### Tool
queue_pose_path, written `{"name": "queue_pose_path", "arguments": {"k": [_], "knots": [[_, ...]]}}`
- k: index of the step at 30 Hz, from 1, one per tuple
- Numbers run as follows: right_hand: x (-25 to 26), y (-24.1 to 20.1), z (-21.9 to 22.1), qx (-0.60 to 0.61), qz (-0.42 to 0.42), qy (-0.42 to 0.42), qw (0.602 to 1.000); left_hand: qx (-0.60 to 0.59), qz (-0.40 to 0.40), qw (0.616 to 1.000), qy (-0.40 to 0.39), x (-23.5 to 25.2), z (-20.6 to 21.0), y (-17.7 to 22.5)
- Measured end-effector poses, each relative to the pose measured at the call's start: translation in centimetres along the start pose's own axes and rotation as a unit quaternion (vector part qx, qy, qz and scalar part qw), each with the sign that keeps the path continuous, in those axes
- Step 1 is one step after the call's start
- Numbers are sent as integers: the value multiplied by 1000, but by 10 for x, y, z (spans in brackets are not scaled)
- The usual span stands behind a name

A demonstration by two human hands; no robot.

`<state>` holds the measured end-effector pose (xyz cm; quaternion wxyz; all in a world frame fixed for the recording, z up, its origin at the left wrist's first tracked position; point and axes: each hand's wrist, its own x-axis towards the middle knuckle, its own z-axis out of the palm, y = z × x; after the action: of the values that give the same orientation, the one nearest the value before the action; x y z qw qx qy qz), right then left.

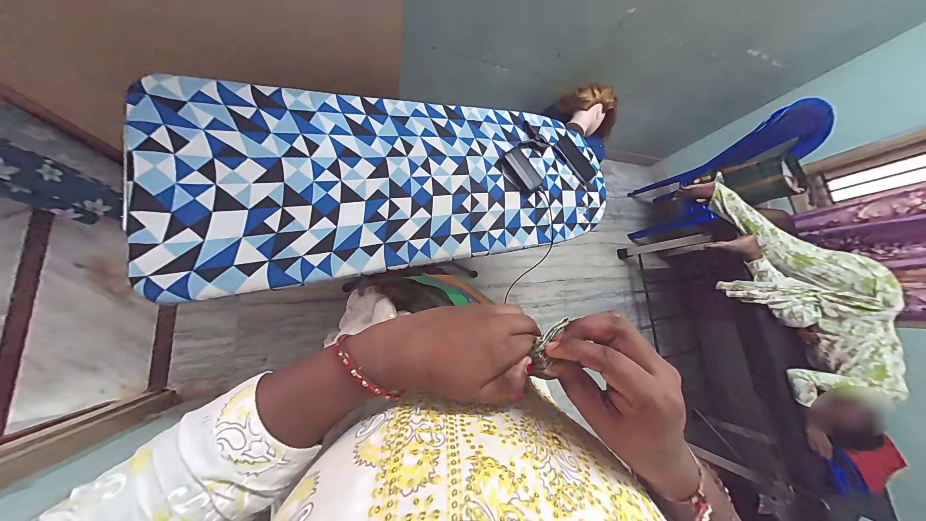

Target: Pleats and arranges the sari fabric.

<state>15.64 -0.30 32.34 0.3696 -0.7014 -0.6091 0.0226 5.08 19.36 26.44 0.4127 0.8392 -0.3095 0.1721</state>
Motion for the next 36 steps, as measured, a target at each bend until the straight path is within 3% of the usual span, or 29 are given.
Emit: {"name": "queue_pose_path", "arguments": {"k": [15,20,36], "knots": [[-4,-5,7,-29,-36,18,999,4,-8,1000,25,-6,5,7],[0,-7,8,-41,-31,-12,999,6,-7,999,33,-9,5,9],[-1,-8,9,-41,-63,-17,997,-87,-21,993,73,-11,6,12]]}}
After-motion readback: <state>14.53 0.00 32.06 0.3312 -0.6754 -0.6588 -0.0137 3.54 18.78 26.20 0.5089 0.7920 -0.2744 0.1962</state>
